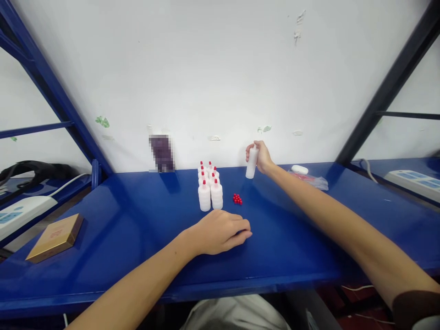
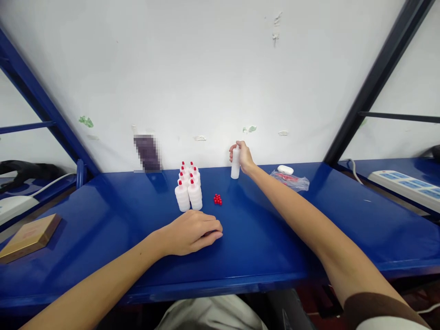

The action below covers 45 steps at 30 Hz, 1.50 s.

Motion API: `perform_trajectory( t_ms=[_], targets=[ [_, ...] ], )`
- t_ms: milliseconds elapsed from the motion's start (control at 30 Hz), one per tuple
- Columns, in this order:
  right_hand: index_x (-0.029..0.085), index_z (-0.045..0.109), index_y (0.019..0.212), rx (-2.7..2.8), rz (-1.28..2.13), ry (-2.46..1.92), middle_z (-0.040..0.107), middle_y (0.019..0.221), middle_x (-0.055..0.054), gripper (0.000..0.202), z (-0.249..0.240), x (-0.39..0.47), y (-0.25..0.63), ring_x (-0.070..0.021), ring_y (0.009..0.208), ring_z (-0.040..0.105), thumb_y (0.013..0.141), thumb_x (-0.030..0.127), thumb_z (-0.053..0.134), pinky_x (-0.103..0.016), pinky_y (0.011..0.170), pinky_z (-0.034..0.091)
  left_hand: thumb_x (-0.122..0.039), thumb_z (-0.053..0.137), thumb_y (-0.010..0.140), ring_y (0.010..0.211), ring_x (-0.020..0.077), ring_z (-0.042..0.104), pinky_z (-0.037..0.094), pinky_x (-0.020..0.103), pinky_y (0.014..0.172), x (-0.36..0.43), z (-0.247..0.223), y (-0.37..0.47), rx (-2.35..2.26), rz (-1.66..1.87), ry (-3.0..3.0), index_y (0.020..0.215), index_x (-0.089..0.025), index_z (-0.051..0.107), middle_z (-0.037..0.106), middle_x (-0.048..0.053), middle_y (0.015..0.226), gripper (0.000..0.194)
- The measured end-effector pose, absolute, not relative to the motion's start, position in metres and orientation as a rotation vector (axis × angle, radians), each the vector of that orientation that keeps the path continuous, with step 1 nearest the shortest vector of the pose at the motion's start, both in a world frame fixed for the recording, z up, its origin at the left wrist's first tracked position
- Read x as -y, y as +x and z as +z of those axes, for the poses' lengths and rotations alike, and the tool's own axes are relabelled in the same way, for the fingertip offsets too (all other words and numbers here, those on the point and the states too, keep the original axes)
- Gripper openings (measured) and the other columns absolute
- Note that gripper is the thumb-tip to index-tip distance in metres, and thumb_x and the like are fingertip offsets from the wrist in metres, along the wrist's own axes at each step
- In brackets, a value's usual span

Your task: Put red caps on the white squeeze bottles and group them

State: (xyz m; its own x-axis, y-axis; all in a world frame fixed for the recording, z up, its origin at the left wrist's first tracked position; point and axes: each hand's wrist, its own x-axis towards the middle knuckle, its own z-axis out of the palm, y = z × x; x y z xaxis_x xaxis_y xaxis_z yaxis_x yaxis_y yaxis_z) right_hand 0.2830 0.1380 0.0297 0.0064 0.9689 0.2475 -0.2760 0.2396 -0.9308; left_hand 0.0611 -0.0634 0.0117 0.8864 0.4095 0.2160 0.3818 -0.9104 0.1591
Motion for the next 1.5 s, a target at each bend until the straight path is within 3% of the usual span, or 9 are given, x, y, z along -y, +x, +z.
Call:
perform_trajectory(
  t_ms=[267,367,500,667,967,1167,1500],
  targets=[
    [0.021,0.05,0.061,1.176,1.376,-0.813,0.049,0.046,0.0,0.045,0.027,-0.103,0.293,-0.0157,0.043,0.048,0.078,0.063,0.043,-0.031,0.051,0.044,-0.026,0.039,0.101,0.085,0.0158,0.064,0.047,0.027,0.079,0.059,0.015,0.053,-0.501,0.471,2.807,0.113,-0.019,0.058,0.068,0.005,0.101,0.023],
    [0.021,0.051,0.059,1.236,1.437,-0.787,0.046,0.044,0.0,0.043,0.028,-0.077,0.294,-0.0156,0.042,0.046,0.079,0.059,0.042,-0.03,0.049,0.042,-0.029,0.04,0.1,0.086,0.0185,0.064,0.05,0.031,0.077,0.061,0.013,0.055,-0.693,0.484,2.874,0.116,-0.018,0.057,0.065,0.007,0.105,0.026],
    [0.021,0.052,0.06,1.311,1.489,-0.747,0.045,0.045,0.0,0.045,0.03,-0.038,0.292,-0.0165,0.042,0.045,0.08,0.059,0.039,-0.031,0.051,0.041,-0.025,0.035,0.1,0.104,0.0234,0.064,0.056,0.037,0.083,0.062,0.006,0.062,-1.043,0.516,2.882,0.13,-0.018,0.051,0.055,0.013,0.13,0.035],
    [0.021,0.053,0.061,1.377,1.581,-0.654,0.045,0.046,-0.001,0.047,0.031,-0.006,0.29,-0.017,0.043,0.043,0.081,0.06,0.037,-0.033,0.052,0.041,-0.022,0.036,0.099,0.115,0.0278,0.062,0.057,0.042,0.089,0.059,0.001,0.067,-1.149,0.463,2.88,0.135,-0.015,0.049,0.046,0.017,0.145,0.039],
    [0.018,0.06,0.064,1.479,1.749,-0.498,0.045,0.046,0.0,0.05,0.032,0.024,0.285,-0.0165,0.043,0.044,0.082,0.059,0.036,-0.033,0.053,0.04,-0.013,0.037,0.097,0.113,0.0225,0.064,0.053,0.04,0.099,0.051,-0.006,0.064,-1.089,0.495,2.815,0.128,-0.018,0.055,0.055,0.012,0.137,0.037],
    [0.015,0.063,0.062,1.539,1.626,-0.448,0.06,0.07,-0.01,0.045,0.041,0.037,0.281,-0.0191,0.055,0.054,0.08,0.049,0.04,-0.035,0.059,0.043,-0.011,0.038,0.095,0.117,0.0244,0.062,0.052,0.042,0.1,0.048,-0.006,0.064,-1.082,0.458,2.829,0.122,-0.017,0.059,0.052,0.013,0.141,0.034],
    [0.018,0.056,0.078,1.439,1.664,-0.379,0.055,0.051,-0.002,0.025,0.043,0.037,0.283,-0.0176,0.045,0.048,0.082,0.039,0.042,-0.032,0.054,0.041,-0.012,0.04,0.097,0.094,0.0177,0.064,0.054,0.033,0.086,0.043,-0.012,0.064,-1.056,0.625,2.717,0.11,-0.018,0.063,0.062,0.008,0.11,0.027]
  ],
)
